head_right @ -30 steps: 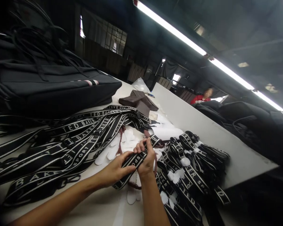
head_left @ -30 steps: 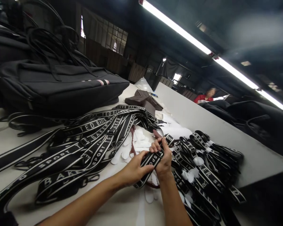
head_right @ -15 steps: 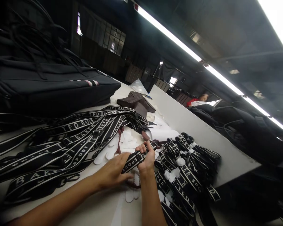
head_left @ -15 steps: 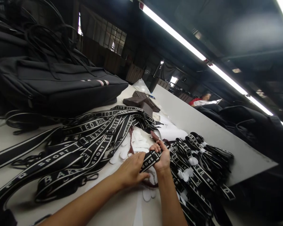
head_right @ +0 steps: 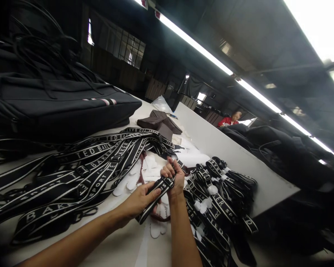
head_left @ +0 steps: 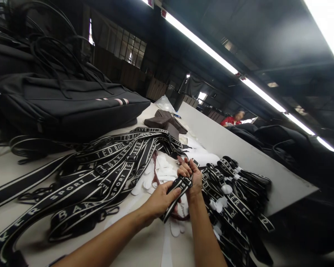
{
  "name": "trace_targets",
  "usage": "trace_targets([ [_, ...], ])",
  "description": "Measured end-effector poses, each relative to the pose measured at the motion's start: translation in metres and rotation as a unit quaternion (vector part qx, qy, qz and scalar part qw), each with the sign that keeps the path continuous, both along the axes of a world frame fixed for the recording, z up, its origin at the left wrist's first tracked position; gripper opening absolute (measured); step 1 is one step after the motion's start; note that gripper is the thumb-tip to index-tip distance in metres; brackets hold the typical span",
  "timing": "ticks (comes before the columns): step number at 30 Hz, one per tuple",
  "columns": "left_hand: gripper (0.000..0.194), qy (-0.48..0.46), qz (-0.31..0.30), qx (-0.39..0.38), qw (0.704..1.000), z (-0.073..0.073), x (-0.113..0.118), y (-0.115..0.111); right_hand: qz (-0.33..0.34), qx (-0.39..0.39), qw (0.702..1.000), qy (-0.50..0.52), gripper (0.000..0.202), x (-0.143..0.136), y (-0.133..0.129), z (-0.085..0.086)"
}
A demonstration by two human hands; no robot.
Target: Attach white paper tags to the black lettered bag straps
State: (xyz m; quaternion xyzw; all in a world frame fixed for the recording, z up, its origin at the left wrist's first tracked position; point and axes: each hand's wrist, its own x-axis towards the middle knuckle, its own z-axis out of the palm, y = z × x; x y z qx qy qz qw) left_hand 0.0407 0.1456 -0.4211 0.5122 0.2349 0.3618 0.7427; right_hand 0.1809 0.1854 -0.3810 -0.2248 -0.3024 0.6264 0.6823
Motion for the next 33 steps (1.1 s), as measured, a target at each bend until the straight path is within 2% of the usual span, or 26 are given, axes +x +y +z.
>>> trace_targets([
  [5, 0.043, 0.014, 0.059, 0.030, 0.998, 0.005, -0.012, 0.017, -0.008, -0.017, 0.998, -0.056, 0.023, -0.015, 0.025, 0.016],
  [8, 0.036, 0.011, 0.150, 0.104, 0.983, 0.009, -0.030, 0.036, -0.038, -0.015, 0.986, -0.159, 0.047, -0.020, 0.048, 0.023],
  [10, 0.031, 0.013, 0.245, 0.145, 0.959, 0.009, -0.044, 0.051, -0.097, -0.044, 0.944, -0.312, 0.056, -0.020, 0.063, 0.017],
  [12, 0.030, 0.024, 0.336, 0.154, 0.929, 0.009, -0.056, 0.064, -0.142, -0.092, 0.875, -0.453, 0.048, -0.020, 0.074, 0.002],
  [14, 0.031, 0.027, 0.398, 0.145, 0.906, 0.008, -0.065, 0.073, -0.150, -0.135, 0.820, -0.536, 0.034, -0.021, 0.079, -0.020],
  [16, 0.033, 0.011, 0.426, 0.138, 0.894, 0.008, -0.069, 0.077, -0.154, -0.159, 0.775, -0.592, 0.027, -0.023, 0.081, -0.040],
  [18, 0.034, -0.006, 0.427, 0.138, 0.894, 0.009, -0.070, 0.078, -0.176, -0.169, 0.730, -0.638, 0.026, -0.026, 0.082, -0.053],
  [21, 0.038, -0.018, 0.384, 0.137, 0.913, 0.012, -0.069, 0.074, -0.203, -0.174, 0.696, -0.667, 0.025, -0.028, 0.086, -0.060],
  [24, 0.043, -0.028, 0.330, 0.138, 0.933, 0.015, -0.067, 0.070, -0.207, -0.185, 0.699, -0.659, 0.027, -0.027, 0.089, -0.061],
  [26, 0.047, -0.043, 0.303, 0.127, 0.943, 0.017, -0.066, 0.068, -0.207, -0.184, 0.722, -0.634, 0.024, -0.027, 0.089, -0.064],
  [30, 0.053, -0.081, 0.253, 0.082, 0.961, 0.020, -0.066, 0.066, -0.228, -0.122, 0.808, -0.529, 0.020, -0.025, 0.087, -0.060],
  [33, 0.053, -0.094, 0.243, 0.038, 0.965, 0.022, -0.067, 0.065, -0.274, -0.053, 0.869, -0.409, 0.036, -0.013, 0.082, -0.034],
])
